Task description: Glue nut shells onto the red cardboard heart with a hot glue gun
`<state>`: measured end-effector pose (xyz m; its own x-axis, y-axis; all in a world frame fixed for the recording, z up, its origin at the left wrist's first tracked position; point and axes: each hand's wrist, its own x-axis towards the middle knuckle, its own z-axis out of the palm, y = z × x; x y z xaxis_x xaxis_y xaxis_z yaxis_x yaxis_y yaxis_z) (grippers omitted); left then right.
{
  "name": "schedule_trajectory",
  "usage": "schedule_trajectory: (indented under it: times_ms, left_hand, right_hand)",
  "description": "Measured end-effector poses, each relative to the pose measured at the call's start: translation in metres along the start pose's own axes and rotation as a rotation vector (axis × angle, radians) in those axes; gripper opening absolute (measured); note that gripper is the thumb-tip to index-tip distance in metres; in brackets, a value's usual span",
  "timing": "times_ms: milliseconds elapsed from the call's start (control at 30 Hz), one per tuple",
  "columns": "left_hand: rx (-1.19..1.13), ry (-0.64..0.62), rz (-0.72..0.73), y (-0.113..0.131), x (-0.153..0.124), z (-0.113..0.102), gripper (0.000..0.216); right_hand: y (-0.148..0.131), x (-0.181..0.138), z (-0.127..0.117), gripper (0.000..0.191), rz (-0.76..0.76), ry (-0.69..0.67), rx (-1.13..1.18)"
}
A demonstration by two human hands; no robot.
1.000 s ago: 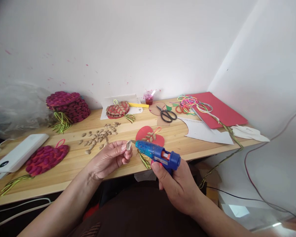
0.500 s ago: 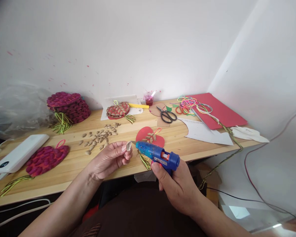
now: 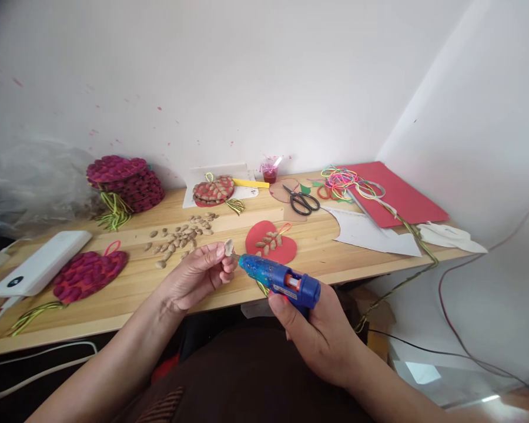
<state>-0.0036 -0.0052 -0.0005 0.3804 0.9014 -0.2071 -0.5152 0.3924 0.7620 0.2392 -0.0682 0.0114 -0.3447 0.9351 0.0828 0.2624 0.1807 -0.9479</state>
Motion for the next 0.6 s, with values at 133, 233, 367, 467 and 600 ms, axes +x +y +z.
schedule_trajectory:
  times_ms: [133, 233, 367, 467, 600]
  left_hand:
    - [-0.011, 0.002, -0.002, -0.0008, 0.0006, 0.0000, 0.029]
    - [-0.018, 0.017, -0.010, -0.0006, 0.0008, 0.0008, 0.029]
    - [-0.018, 0.017, -0.012, -0.0001, 0.0008, 0.0012, 0.029]
    - [-0.017, 0.009, -0.014, -0.0005, 0.0008, 0.0008, 0.028]
    - [-0.017, 0.001, -0.019, -0.0014, 0.0013, 0.0000, 0.027]
  right_hand:
    - [0.0019, 0.0005, 0.0001, 0.035, -0.012, -0.007, -0.022]
    - [0.0011, 0.0008, 0.0001, 0.035, -0.027, -0.003, -0.042]
    - [-0.0015, 0.0021, 0.0011, 0.034, -0.059, 0.021, -0.050]
    - [-0.0039, 0.0031, 0.0024, 0.030, -0.077, 0.043, -0.047]
    - [-0.0065, 0.0036, 0.0048, 0.029, -0.091, 0.088, -0.027]
